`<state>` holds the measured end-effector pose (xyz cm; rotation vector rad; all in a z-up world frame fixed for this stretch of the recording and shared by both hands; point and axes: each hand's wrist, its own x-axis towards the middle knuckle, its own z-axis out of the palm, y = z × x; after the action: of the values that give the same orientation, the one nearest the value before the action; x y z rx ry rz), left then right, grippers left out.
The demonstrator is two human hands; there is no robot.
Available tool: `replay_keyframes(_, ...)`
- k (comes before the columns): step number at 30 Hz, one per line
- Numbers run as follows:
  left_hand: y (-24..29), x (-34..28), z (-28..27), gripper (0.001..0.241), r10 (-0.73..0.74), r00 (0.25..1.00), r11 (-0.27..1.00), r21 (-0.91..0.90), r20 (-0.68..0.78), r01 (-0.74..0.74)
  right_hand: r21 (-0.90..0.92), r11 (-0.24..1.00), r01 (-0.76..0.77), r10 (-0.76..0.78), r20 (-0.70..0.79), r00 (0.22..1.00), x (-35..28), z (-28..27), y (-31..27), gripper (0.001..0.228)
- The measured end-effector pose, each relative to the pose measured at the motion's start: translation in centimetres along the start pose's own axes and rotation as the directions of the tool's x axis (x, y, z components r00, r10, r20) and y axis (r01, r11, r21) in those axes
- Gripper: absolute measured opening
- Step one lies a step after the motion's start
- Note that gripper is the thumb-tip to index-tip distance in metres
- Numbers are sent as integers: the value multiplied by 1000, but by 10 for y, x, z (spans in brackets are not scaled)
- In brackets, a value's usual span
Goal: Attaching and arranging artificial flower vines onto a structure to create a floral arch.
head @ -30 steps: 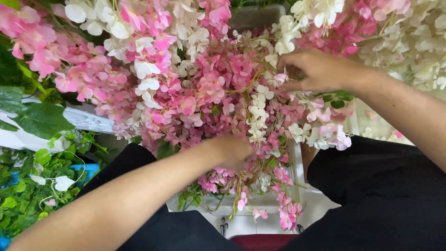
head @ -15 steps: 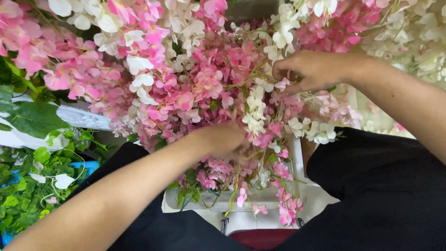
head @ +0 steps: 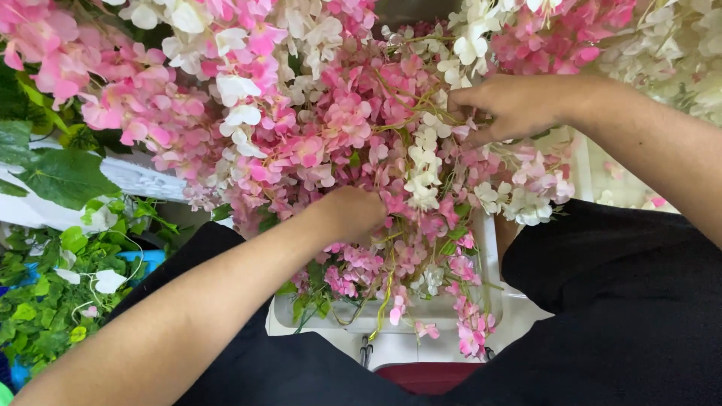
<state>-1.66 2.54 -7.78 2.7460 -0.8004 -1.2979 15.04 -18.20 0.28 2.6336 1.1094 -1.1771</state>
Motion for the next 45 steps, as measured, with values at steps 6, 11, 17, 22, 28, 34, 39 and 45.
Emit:
replay_keyframes(6, 6, 31, 38, 22, -73, 997, 995, -70, -35, 71, -33, 998, 51, -50, 18, 999, 7, 5, -5, 53)
replay_keyframes(11, 43, 5, 10, 33, -82, 997, 988, 134, -15, 83, -76, 996, -45, 51, 78, 996, -6, -6, -30, 52)
replay_keyframes(17, 89, -8, 0, 27, 36, 983, 988, -138, -181, -61, -51, 997, -51, 55, 97, 994, -8, -3, -29, 66)
replay_keyframes(22, 89, 11, -3, 69, 116, 982, 974, 208, -147, -84, -65, 992, -105, 111, 102, 989, 0, 4, -16, 56)
replay_keyframes(28, 66, 31, 0, 70, 10, 994, 965, 262, -110, 19, -48, 995, -82, 88, 129, 988, 0, 14, 0, 58)
replay_keyframes(34, 106, 42, 9, 53, 326, 902, 879, 441, -284, -180, 0, 988, -151, 150, 151, 977, -8, 10, 2, 83)
replay_keyframes(39, 127, 50, 37, 65, 531, 845, 837, 190, -61, -513, -58, 989, -139, 146, 149, 978, 0, 14, 5, 73)
replay_keyframes(45, 111, 43, 38, 17, 345, 910, 900, 194, 231, -390, -60, 989, -136, 145, 179, 973, 1, 18, 9, 82)
